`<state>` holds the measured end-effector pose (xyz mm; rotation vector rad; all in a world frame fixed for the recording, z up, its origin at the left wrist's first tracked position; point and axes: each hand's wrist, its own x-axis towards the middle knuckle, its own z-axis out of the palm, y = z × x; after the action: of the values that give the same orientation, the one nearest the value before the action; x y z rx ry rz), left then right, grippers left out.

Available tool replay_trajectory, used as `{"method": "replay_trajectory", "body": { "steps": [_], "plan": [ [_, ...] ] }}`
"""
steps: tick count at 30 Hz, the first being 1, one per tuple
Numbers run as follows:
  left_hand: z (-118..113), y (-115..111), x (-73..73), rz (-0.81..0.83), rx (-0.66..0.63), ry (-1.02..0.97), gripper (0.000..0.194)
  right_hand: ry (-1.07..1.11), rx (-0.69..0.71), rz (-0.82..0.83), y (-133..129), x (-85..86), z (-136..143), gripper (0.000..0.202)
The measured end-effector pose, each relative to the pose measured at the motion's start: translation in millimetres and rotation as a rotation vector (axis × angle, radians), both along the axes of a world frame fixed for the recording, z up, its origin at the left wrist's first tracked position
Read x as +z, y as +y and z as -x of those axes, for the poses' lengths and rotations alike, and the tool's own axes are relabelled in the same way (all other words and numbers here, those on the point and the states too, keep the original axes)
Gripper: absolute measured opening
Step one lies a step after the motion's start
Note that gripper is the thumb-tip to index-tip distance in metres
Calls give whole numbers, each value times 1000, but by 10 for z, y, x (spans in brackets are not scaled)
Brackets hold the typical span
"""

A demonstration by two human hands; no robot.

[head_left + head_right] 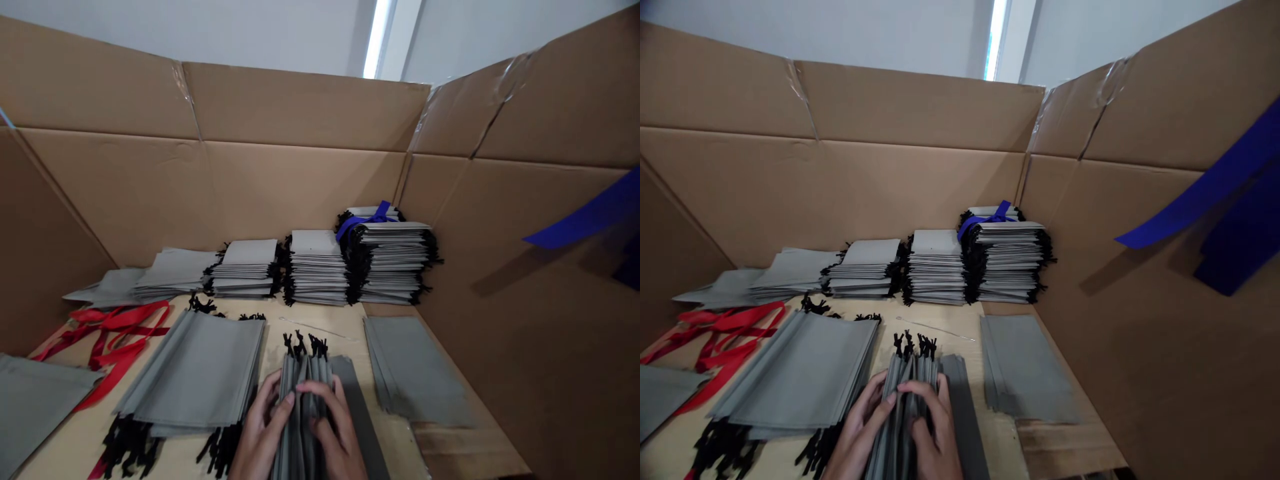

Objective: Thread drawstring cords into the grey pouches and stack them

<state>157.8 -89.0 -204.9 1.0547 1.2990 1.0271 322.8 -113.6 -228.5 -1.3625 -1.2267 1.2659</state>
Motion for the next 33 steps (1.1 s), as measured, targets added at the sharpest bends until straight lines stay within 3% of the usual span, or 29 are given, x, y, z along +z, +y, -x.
{"method": "replay_trajectory", "body": {
  "steps": [5,10,15,20,27,33],
  "plan": [
    [23,12,-70,-36,-10,-54,74,39,-144,-179,42,-6,22,26],
    [-24,15,-55,7,49,-82,84,77,-141,-271,95,85,39,29],
    [-83,12,-34,-26,38,-82,81,83,-101,-239,105,76,6,18],
    [6,-28,-61,23,30,-36,71,80,-119,-222,117,76,-34,7],
    [-35,-12,-136,-26,64,-11,72,93,-109,-230,118,22,-28,11],
    [-98,4,-84,-52,69,-10,67,49,-96,-280,134,42,11,26]
  ]
}}
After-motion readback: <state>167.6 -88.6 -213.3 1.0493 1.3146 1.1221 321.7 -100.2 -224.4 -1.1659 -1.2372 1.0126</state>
